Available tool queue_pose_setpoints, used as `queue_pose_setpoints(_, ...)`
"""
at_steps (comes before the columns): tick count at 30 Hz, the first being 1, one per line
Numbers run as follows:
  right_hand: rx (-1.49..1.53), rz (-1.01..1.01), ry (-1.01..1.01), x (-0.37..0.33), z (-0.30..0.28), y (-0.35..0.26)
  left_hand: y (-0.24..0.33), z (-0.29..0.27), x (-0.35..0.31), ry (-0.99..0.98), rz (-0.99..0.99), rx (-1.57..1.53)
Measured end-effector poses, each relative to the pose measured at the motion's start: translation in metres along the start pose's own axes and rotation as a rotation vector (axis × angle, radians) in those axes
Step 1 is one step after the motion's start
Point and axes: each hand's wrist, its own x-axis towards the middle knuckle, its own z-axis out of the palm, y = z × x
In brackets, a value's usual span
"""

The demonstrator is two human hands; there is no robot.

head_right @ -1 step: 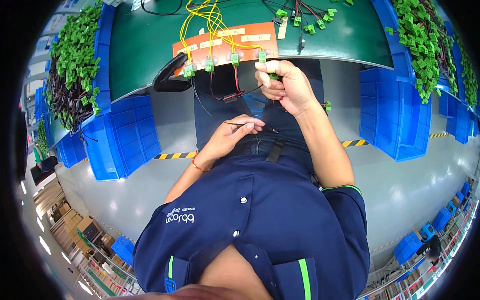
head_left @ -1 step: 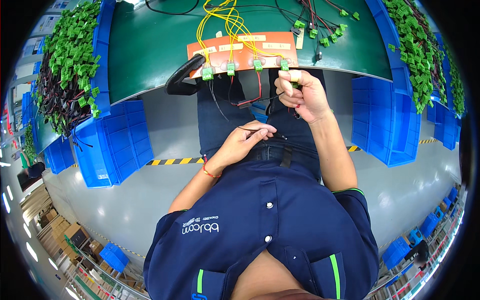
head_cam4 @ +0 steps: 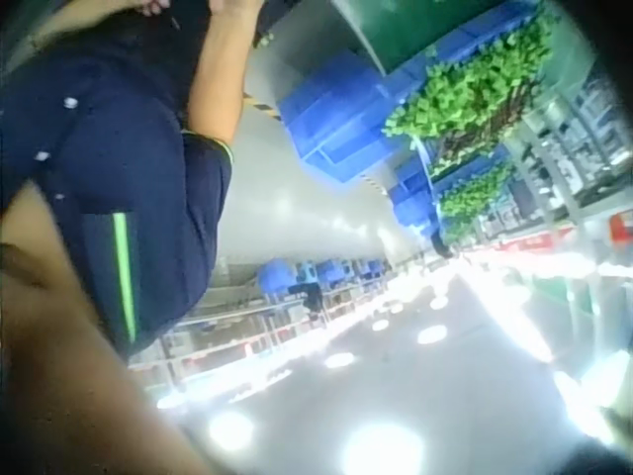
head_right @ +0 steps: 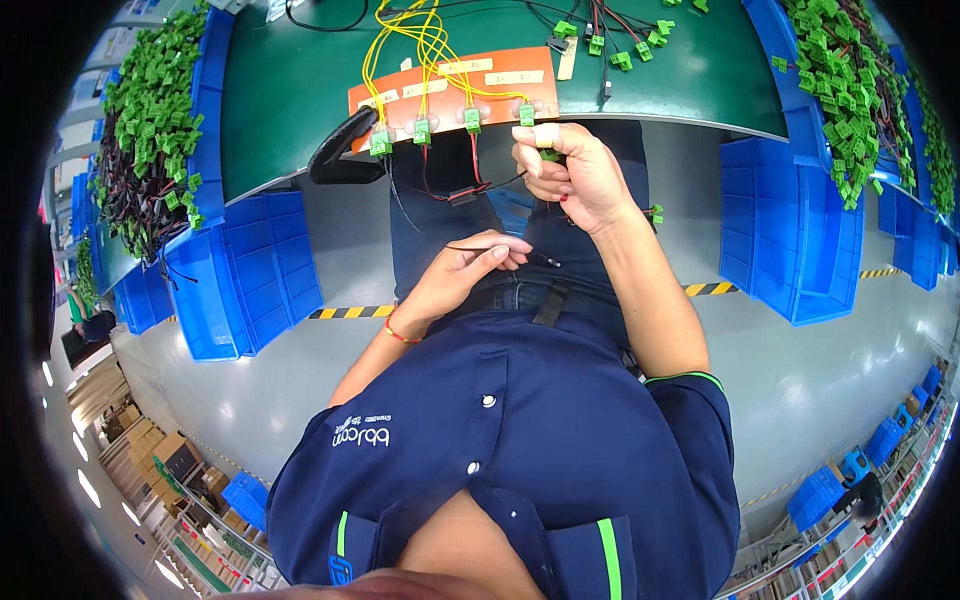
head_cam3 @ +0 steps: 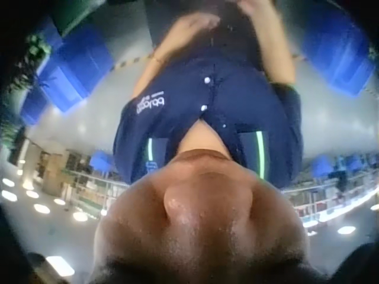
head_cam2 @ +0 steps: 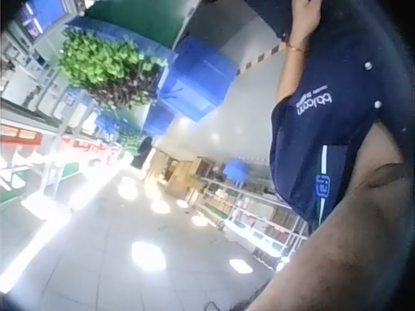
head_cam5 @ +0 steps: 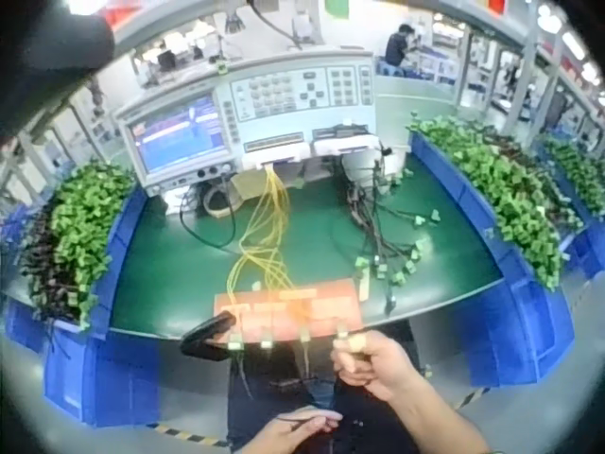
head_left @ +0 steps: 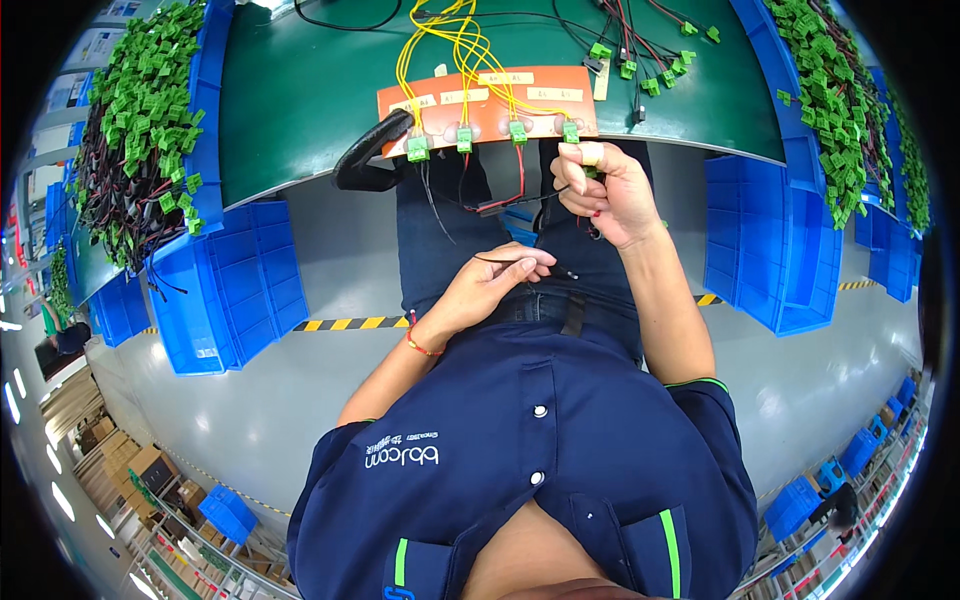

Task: Testing and assembling green electrical wire connectors at an industrial workbench.

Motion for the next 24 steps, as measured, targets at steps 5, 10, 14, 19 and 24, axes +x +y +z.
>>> queue_pose_setpoints(5, -0.545, -0.077, 0.119, -0.011, 0.005, -0.006, 0.011, -0.003, -0.003, 0.005, 0.000, -0.337)
queue_pose_setpoints(10, -0.670, -0.043, 0.262, -0.037, 0.010, -0.006, 0.013, -0.014, -0.003, -0.005, 0.097, -0.798)
queue_pose_setpoints(14, -0.480, -0.051, 0.092, -0.054, 0.012, 0.009, 0.011, -0.015, 0.000, -0.030, 0.099, -0.832)
queue_pose_setpoints(19, -0.268, -0.047, -0.063, -0.057, 0.007, 0.015, 0.013, -0.005, 0.004, -0.065, 0.072, -0.893)
queue_pose_setpoints(24, -0.015, -0.106, -0.209, -0.054, 0.001, 0.017, 0.016, -0.008, -0.002, -0.062, 0.091, -0.826)
